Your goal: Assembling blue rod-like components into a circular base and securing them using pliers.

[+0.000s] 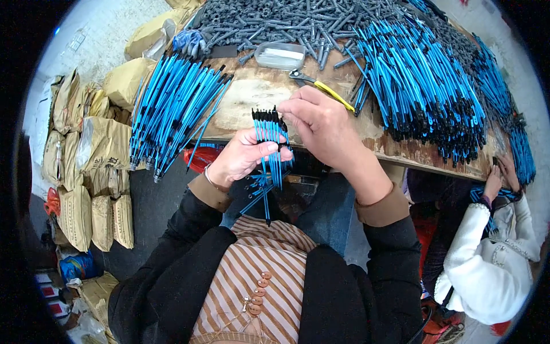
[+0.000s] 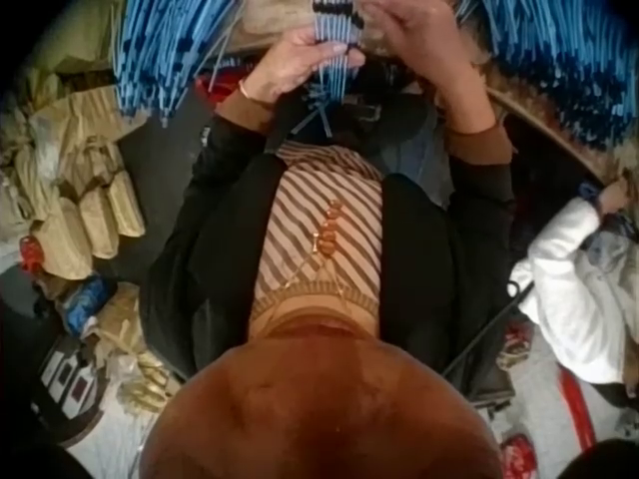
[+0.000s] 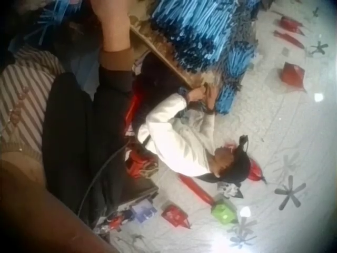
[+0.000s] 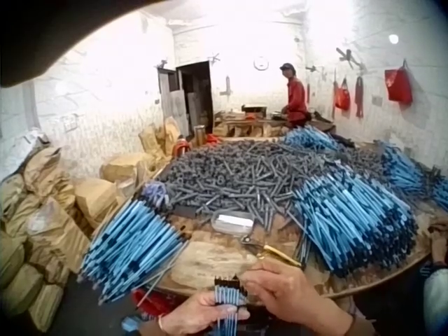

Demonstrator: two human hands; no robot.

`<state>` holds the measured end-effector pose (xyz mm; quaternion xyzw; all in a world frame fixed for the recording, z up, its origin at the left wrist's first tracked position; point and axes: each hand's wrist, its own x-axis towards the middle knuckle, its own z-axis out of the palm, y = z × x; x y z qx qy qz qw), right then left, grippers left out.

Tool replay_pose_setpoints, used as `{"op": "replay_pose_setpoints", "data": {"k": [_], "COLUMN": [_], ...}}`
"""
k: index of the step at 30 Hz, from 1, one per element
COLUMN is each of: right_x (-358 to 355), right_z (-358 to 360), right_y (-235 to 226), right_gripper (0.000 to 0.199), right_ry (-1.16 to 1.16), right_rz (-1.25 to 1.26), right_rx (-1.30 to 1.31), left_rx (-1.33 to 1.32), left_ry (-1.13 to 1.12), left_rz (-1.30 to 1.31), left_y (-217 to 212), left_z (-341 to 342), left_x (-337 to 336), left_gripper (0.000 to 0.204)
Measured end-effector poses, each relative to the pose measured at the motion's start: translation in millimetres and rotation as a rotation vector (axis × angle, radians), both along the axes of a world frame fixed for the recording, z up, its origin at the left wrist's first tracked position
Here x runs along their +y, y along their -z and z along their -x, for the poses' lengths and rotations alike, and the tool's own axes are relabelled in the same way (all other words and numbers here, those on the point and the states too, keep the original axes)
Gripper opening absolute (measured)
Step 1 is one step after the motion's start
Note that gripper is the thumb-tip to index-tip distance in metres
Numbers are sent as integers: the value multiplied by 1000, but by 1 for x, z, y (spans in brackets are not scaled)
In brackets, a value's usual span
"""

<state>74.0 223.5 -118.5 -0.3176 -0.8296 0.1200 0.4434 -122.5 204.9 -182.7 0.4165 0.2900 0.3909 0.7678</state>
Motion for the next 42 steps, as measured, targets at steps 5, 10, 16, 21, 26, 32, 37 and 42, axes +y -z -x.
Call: {"op": "replay_pose_setpoints", "data": {"k": [5, 10, 16, 21, 26, 32, 37, 42], "right_x": [0, -7, -8, -9, -14, -12, -9, -55], "right_z": [1, 8, 9, 9, 12, 11, 4, 38], "right_y": [-3, -1, -3, -6, -6, -2, -14, -64], "right_gripper": [17, 18, 19, 20, 20, 34, 56, 62], "right_ry": [-20, 18, 17, 0, 19, -70, -212, -897], "right_rz": [-39, -18, -14, -2, 14, 200, 128, 442], "right_rx": [-58, -45, -52, -77, -96, 67, 254, 640], "left_rx": [-14, -15, 1, 51, 67, 94, 49, 165], "left_ry": [15, 4, -3, 20, 12, 23, -19, -69], "left_rz": [-12, -22, -41, -102, -114, -138, -173, -291], "left_y": [0, -1, -2, -2, 0, -2, 8, 26], "left_z": [1, -1, -1, 2, 2, 0, -4, 12], "left_x": [0, 0, -1, 1, 0, -2, 0, -5], "left_gripper": [20, 20, 20, 21, 22, 24, 25, 22]}}
